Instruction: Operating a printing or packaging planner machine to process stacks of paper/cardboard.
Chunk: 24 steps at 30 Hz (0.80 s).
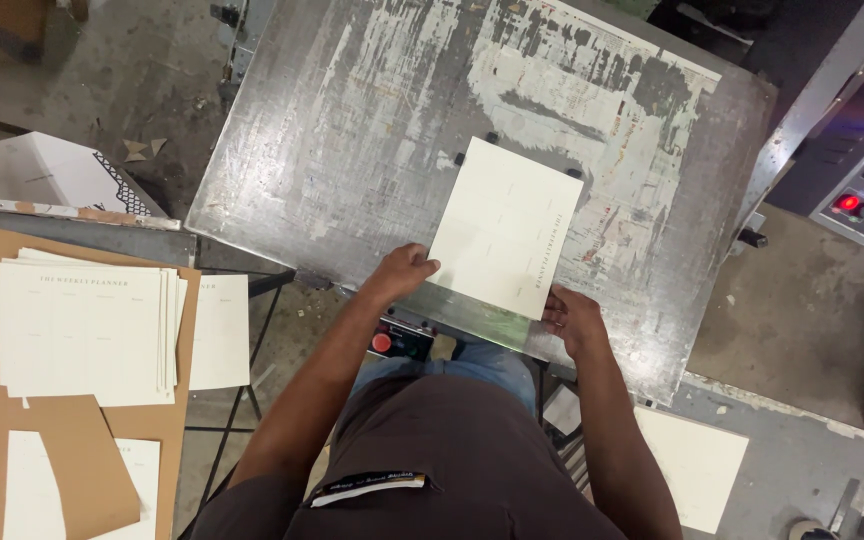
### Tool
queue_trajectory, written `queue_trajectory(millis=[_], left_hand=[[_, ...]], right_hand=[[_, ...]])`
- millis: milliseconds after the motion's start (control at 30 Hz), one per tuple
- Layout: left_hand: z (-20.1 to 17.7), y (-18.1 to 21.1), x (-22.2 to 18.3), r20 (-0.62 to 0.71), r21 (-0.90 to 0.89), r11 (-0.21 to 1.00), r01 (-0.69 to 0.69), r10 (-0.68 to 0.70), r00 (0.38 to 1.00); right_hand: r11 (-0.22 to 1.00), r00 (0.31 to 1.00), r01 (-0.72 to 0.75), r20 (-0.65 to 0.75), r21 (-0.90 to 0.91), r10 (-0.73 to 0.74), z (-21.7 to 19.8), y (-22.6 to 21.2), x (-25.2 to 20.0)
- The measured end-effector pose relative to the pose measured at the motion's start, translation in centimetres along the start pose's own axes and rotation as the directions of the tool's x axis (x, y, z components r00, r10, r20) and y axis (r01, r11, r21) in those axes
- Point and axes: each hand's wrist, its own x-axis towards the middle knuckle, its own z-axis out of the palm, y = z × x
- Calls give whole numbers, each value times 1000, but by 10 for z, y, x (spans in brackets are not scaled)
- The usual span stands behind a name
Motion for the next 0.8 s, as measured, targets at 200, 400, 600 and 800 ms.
queue_trajectory(millis=[200, 400, 600, 800], left_hand=[[-1, 0, -2, 12, -26, 999, 23, -22, 1000], [11, -29, 8, -35, -81, 996, -49, 46, 998], [-1, -22, -41, -233, 56, 996, -68, 79, 969], [11, -50, -70, 127, -231, 929, 290, -267, 955]], right_hand=[[1000, 998, -2, 60, 2, 1, -7, 21, 35], [989, 990, 138, 43, -61, -135, 8, 25, 22], [996, 992, 87, 86, 7, -87, -2, 54, -1], [997, 993, 67, 96, -38, -63, -5, 98, -44]])
